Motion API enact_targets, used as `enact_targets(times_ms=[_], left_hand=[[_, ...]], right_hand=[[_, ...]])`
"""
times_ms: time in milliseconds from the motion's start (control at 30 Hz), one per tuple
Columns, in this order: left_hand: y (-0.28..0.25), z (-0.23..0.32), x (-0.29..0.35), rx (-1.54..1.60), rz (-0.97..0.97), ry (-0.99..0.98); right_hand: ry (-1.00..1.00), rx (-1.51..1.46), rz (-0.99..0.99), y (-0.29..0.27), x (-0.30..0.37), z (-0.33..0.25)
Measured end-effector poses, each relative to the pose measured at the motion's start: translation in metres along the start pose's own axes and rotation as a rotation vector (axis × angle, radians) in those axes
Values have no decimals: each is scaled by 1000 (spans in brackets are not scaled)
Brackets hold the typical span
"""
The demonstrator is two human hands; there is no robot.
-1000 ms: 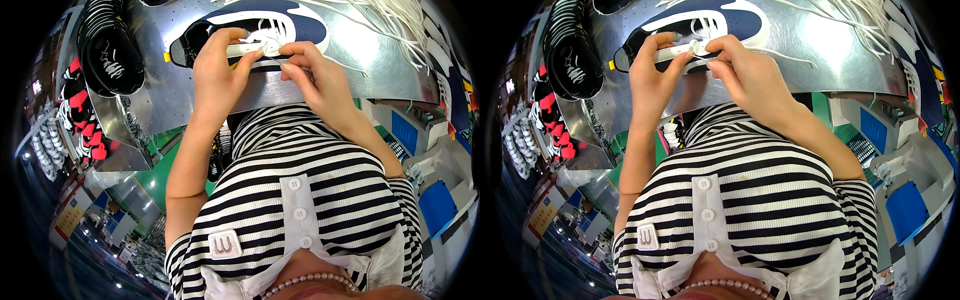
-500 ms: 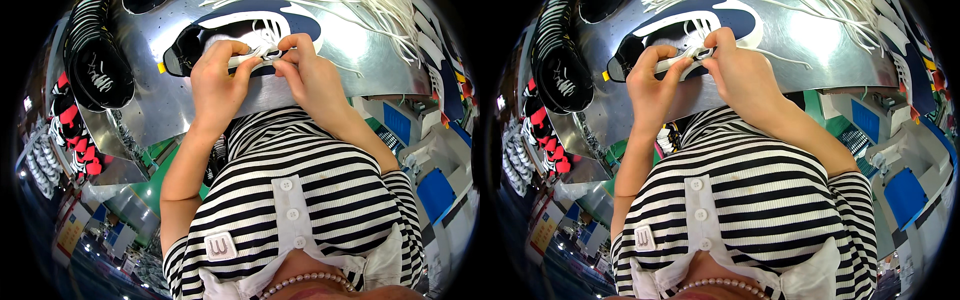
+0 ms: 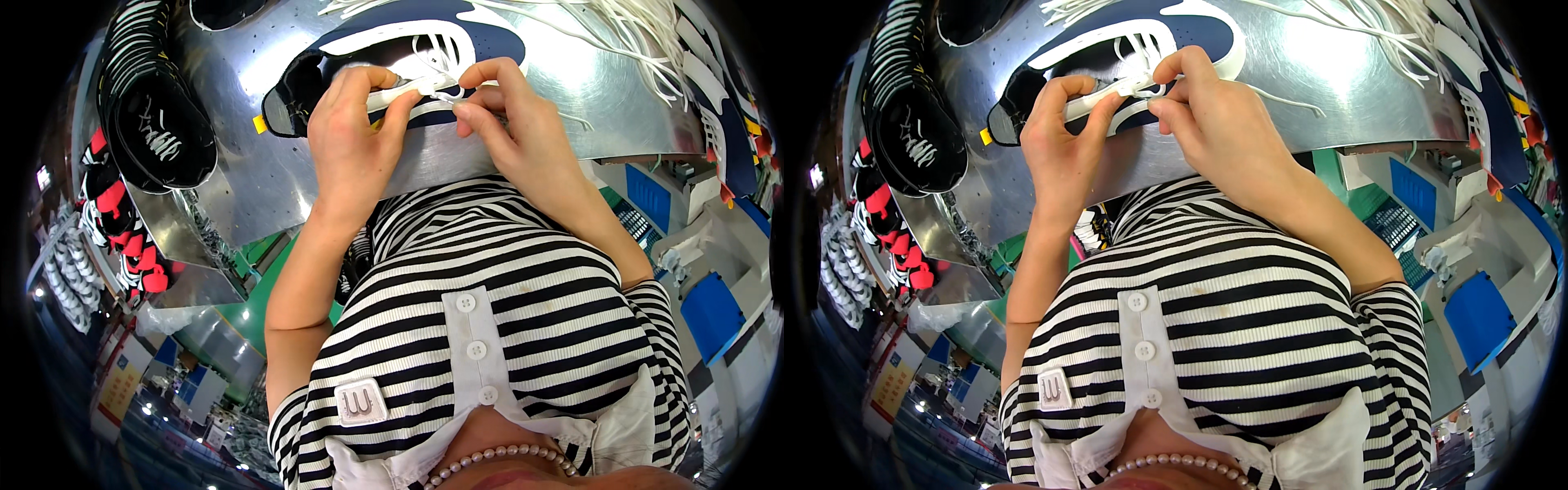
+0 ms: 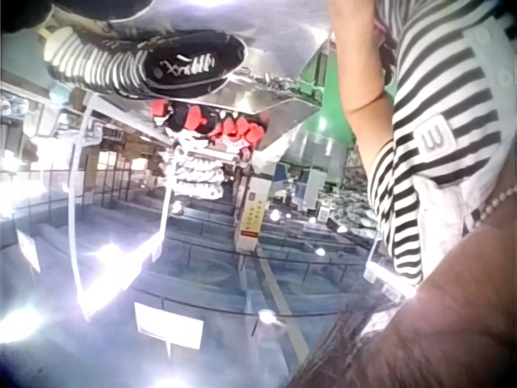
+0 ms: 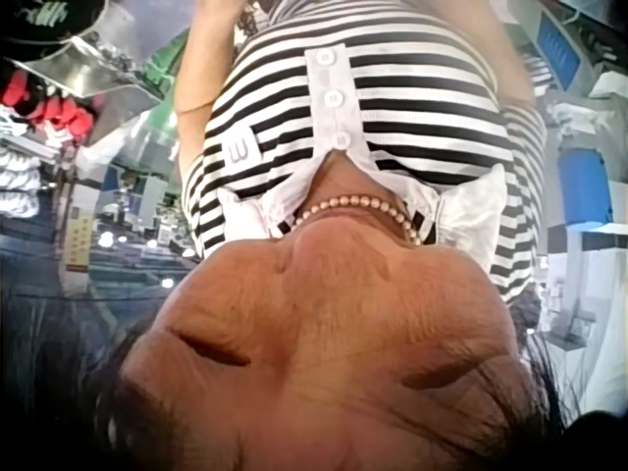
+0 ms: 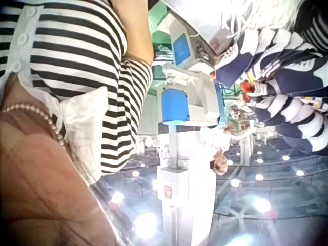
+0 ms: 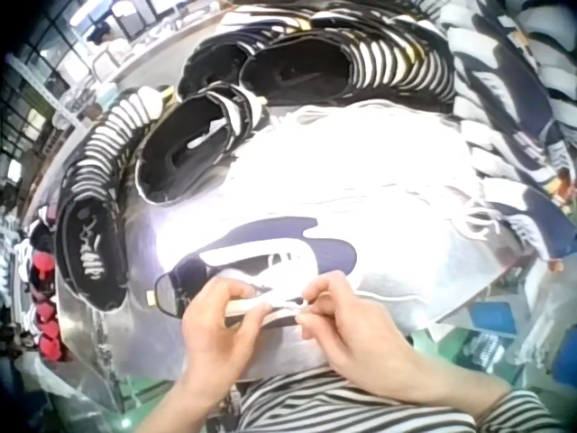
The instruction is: The person laces a blue and white sneaker by threading a white lace through the eyelets by hand, occasionally pulling it tight and tucking the ends inside the shoe.
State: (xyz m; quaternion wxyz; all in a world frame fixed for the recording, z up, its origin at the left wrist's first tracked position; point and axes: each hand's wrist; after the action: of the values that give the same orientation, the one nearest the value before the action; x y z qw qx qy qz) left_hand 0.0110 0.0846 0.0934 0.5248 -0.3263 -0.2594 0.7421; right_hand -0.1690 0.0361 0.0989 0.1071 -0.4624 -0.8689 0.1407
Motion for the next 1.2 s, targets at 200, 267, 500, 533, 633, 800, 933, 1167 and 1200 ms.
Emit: enact_targets(times_ms=[200,267,500,533,633,800,933,1167,1200], left_hand=[[3,-1,-1,-20,24,34],[3,-1,-1,-23,18,38],[-1,-3,1,37,-37,4],[-3,-3,4,56,-60,-20],[4,-3,10,170,-68,10],[-3,-5,15,95,-45,110],[-2,-17,26,29,90,291],[-1,-17,30,60,102,452],[-3,-16,30,72,86,451]], right_hand=[[0,50,1,0,1,4],[-2,8,6,2,-3,-1],[-7,65,6,7,-7,7],[-20,89,9,10,-7,9],[-90,103,59,29,-18,19],[-95,224,-99,12,-13,14],[-6,215,-80,-46,-7,-15],[-311,356,-399,-5,-54,-15],[-282,316,-434,-4,-56,-17]])
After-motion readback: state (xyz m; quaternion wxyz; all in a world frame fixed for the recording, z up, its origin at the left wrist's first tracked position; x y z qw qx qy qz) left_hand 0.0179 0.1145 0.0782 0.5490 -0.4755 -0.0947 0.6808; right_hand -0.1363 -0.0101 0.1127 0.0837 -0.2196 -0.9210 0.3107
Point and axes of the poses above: each hand's wrist, its own x-axis away from the middle knuckle, its own y-axis out of the palm, z = x × y, and after that the axes turned 3 degrees about -y, right-handed
